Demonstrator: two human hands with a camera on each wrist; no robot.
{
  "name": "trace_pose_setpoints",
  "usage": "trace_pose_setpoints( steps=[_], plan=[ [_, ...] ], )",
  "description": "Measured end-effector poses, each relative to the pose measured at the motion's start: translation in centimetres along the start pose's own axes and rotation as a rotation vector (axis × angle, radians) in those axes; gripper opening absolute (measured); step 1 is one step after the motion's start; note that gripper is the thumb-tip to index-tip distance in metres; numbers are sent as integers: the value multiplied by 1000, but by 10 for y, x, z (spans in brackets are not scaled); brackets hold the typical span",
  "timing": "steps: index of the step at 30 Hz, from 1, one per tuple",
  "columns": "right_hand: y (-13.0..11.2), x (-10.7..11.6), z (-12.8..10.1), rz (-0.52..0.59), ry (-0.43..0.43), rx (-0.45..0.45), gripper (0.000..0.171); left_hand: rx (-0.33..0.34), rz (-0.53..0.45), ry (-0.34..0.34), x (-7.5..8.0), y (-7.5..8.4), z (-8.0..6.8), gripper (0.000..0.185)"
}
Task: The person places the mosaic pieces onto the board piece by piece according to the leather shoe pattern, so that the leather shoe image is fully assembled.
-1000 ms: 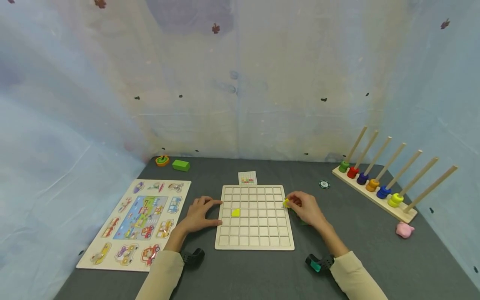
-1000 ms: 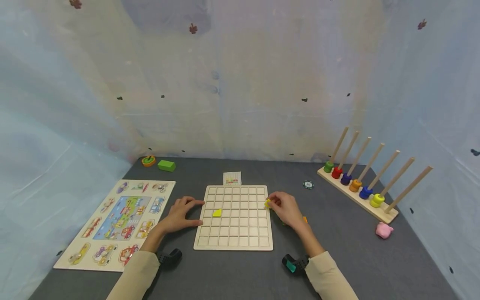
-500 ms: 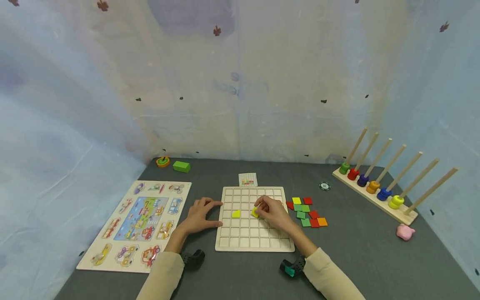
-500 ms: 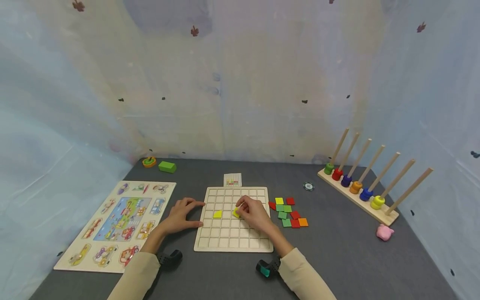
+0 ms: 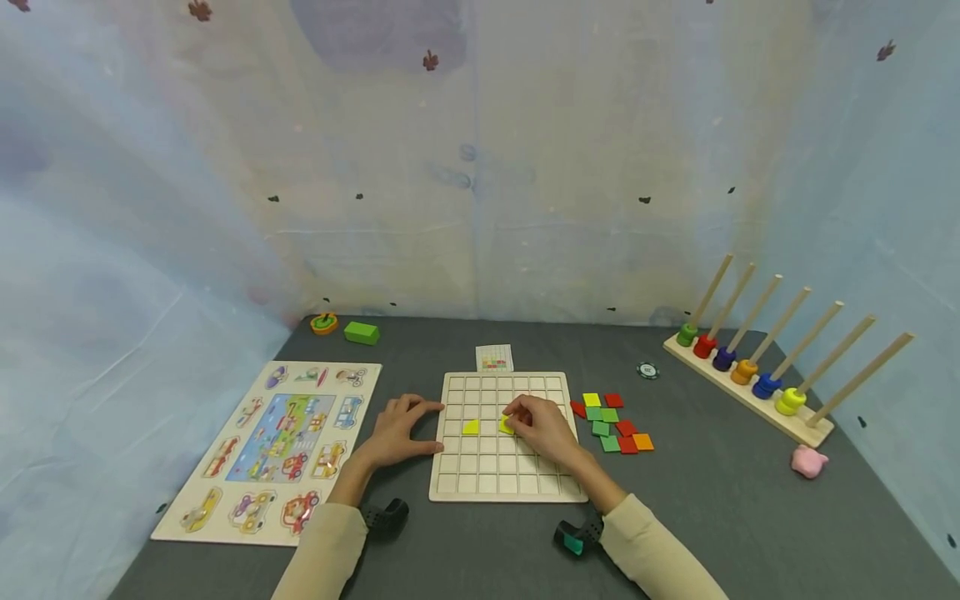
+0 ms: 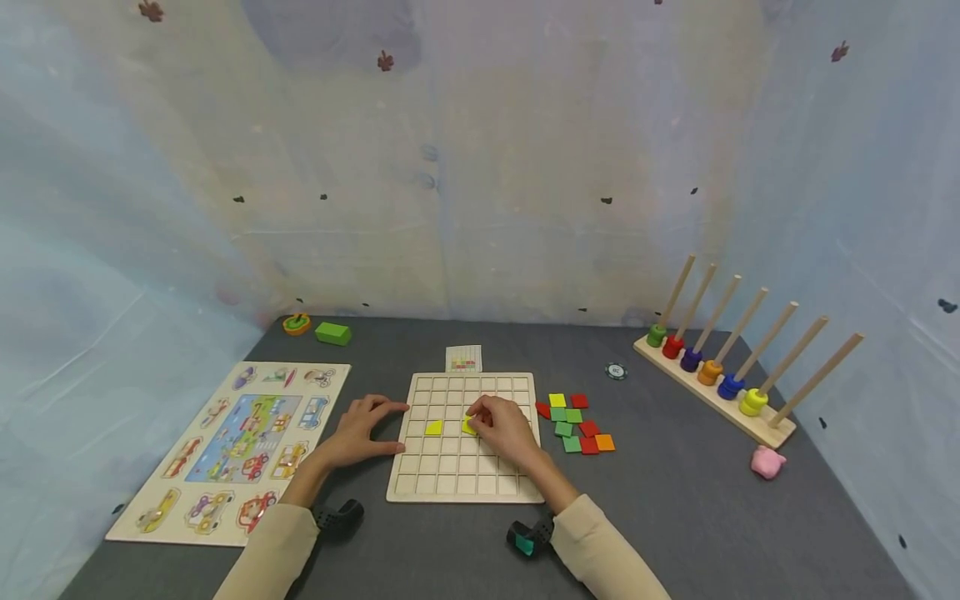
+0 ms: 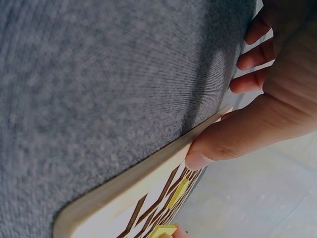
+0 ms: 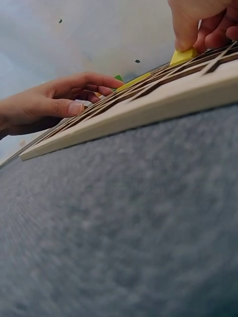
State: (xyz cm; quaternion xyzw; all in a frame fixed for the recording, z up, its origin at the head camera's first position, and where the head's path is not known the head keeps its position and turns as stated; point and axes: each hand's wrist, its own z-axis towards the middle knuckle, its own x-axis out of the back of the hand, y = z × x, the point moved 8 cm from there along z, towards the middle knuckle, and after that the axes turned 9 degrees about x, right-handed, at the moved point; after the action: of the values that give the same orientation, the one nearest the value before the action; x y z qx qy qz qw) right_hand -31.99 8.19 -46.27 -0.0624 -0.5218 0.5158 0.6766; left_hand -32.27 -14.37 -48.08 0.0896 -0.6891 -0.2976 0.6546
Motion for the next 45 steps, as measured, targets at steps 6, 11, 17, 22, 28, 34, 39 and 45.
trace_pose_setpoints(
  steps=[6,11,17,22,28,34,39,45],
  plan=[
    [-1,-2,-2,-21,-20,-13,5,8,2,-5,0,-1,0,65],
    [-4,-1,-3,-31,-45,20,4,4,-4,-3,-1,-1,1,65],
    [-6,12,-7,-21,-47,95,8,0,-7,1,-2,-2,2,65],
    [0,34,-15,-79,7,156,8,10,0,-7,-3,-4,2,65],
    [11,68,-29,-93,50,127,10,17,0,-10,-2,-3,2,65],
    [23,97,-48,-156,59,79,12,26,-2,-16,-2,-4,2,64],
    [36,118,-63,-201,62,36,13,28,6,-12,-2,-4,2,64],
    [49,138,-81,-215,44,-49,10,33,8,-16,-2,-4,2,65]
  ],
)
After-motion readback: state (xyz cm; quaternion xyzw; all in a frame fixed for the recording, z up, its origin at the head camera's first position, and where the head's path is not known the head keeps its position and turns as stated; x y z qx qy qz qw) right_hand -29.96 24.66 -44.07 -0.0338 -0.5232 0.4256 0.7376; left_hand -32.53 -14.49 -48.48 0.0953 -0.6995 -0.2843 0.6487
